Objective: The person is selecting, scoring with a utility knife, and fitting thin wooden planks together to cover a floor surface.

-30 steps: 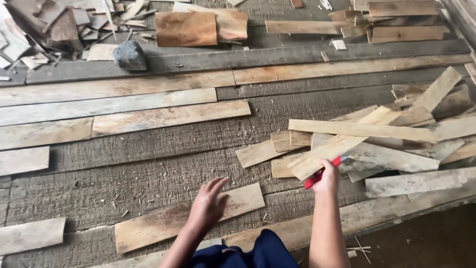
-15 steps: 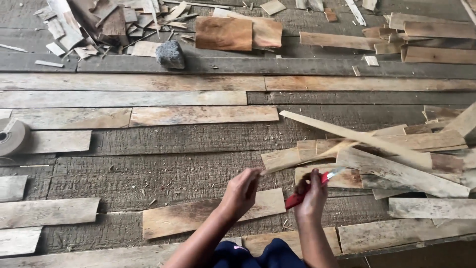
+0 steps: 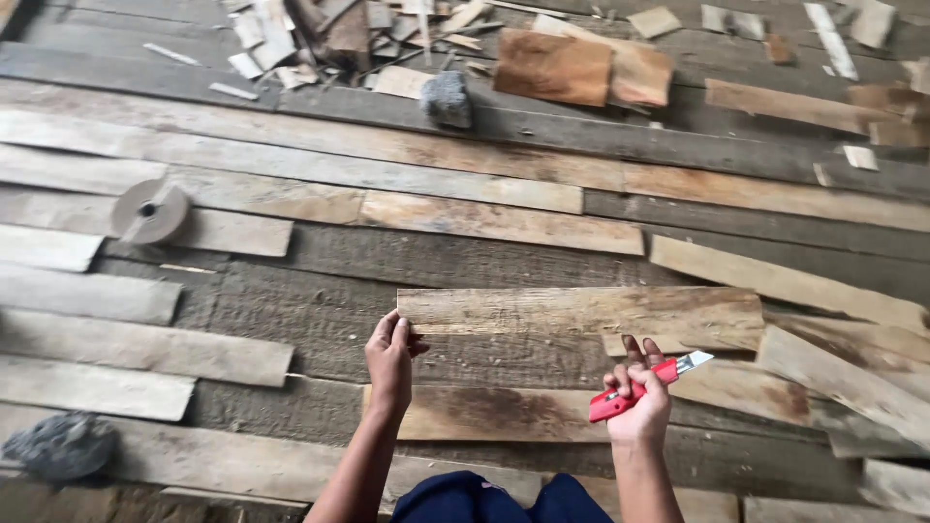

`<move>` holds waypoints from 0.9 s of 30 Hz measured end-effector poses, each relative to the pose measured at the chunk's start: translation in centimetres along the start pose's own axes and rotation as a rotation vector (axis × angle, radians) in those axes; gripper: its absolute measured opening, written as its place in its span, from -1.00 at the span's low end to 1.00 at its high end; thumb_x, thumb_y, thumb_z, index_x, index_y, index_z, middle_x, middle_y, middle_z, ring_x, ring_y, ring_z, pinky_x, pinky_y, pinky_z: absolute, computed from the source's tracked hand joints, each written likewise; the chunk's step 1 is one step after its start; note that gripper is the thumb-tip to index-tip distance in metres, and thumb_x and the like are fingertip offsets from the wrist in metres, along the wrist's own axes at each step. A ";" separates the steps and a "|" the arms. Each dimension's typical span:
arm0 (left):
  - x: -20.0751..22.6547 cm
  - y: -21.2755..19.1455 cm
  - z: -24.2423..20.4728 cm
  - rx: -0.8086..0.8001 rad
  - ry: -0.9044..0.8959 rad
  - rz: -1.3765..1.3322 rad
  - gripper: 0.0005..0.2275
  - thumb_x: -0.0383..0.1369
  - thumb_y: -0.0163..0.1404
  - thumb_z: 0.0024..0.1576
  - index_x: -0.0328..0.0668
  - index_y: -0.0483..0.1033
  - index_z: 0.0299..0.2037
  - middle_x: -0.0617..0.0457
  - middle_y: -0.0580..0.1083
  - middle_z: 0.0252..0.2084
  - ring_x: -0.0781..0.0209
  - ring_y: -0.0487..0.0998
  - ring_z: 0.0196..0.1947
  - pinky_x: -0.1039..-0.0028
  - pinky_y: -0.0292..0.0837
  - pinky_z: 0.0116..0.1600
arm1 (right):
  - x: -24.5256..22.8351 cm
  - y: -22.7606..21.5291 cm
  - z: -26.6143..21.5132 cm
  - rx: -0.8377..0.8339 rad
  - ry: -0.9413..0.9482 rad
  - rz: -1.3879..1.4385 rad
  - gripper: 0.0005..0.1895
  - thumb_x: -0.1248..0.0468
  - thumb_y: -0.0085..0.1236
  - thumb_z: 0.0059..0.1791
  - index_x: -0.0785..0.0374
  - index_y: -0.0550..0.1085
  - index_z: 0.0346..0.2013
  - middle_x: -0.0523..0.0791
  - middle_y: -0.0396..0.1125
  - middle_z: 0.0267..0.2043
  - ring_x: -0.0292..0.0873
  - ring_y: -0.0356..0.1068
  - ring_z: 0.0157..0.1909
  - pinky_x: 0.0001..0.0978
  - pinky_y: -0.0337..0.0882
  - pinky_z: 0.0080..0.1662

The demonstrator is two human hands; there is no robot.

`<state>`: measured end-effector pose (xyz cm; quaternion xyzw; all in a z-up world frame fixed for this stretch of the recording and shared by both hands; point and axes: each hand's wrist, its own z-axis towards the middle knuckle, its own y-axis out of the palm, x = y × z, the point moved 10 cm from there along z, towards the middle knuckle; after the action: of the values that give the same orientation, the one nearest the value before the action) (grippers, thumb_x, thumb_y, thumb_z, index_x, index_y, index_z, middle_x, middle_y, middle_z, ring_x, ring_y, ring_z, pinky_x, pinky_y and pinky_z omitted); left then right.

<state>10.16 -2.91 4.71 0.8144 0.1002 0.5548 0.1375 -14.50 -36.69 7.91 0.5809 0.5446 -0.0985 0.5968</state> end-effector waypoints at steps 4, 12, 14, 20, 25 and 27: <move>0.1 -4.6 2.4 0.028 -0.012 -0.035 -0.75 -0.45 -0.11 0.29 -0.38 0.49 0.10 0.03 0.42 -0.36 0.31 0.44 -0.44 0.49 0.50 -0.31 | 3.0 5.7 0.3 -0.076 0.028 -0.067 -0.55 0.31 -0.05 0.03 0.10 0.22 0.23 -0.12 0.34 0.07 -0.43 0.06 -0.54 -0.50 0.27 -0.27; -2.0 -9.4 7.1 -0.059 -0.155 0.057 -0.58 -0.42 0.07 0.13 -0.36 0.48 0.22 -0.11 0.56 -0.10 0.22 0.52 -0.25 0.46 0.43 -0.13 | 2.0 9.0 7.4 0.033 -0.100 -0.210 -0.91 0.22 0.13 0.10 0.10 0.41 -0.15 -0.30 0.30 -0.53 -0.40 0.35 -0.52 -0.70 0.28 -0.48; 0.3 -8.3 7.0 -0.075 -0.116 0.157 -0.55 -0.41 0.04 0.12 -0.27 0.43 0.26 -0.11 0.53 0.00 0.19 0.53 -0.12 0.44 0.48 -0.03 | -4.2 16.8 3.9 0.019 -0.236 -0.287 -0.78 0.30 0.07 0.10 0.02 0.34 0.03 -0.31 0.31 -0.26 -0.40 0.36 -0.40 -0.64 0.40 -0.37; 6.2 -7.7 10.3 0.013 0.212 0.404 -0.69 -0.54 -0.06 0.14 -0.23 0.55 0.09 0.00 0.47 0.06 0.26 0.51 -0.10 0.53 0.46 0.01 | -5.8 35.0 -0.5 -0.376 -0.327 -0.915 -0.68 0.38 0.10 0.08 0.15 0.45 0.13 -0.17 0.43 -0.12 -0.25 0.41 -0.26 -0.44 0.46 -0.17; 8.1 -13.0 15.8 0.295 0.544 0.765 -0.50 -0.62 -0.10 -0.03 0.07 0.56 0.11 0.06 0.45 0.11 0.03 0.43 0.16 0.25 0.25 0.29 | 11.4 41.5 -0.2 -0.913 -0.383 -1.576 -0.55 0.35 0.26 -0.12 0.22 0.56 0.09 0.15 0.49 0.03 0.31 0.44 0.06 0.12 0.43 0.13; 10.2 -14.2 17.0 0.383 0.628 0.905 -0.40 -0.68 -0.19 -0.08 -0.08 0.44 0.23 -0.13 0.35 0.26 -0.27 0.29 0.28 0.02 0.14 0.38 | 19.7 38.1 4.0 -0.954 -0.115 -2.034 -0.52 0.20 0.18 -0.03 -0.20 0.49 0.20 -0.12 0.49 0.13 0.11 0.42 0.22 0.04 0.37 0.26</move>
<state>29.55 11.72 2.98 0.5829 -0.1234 0.7452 -0.2994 23.86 -18.17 14.11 -0.4266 0.7191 -0.3477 0.4243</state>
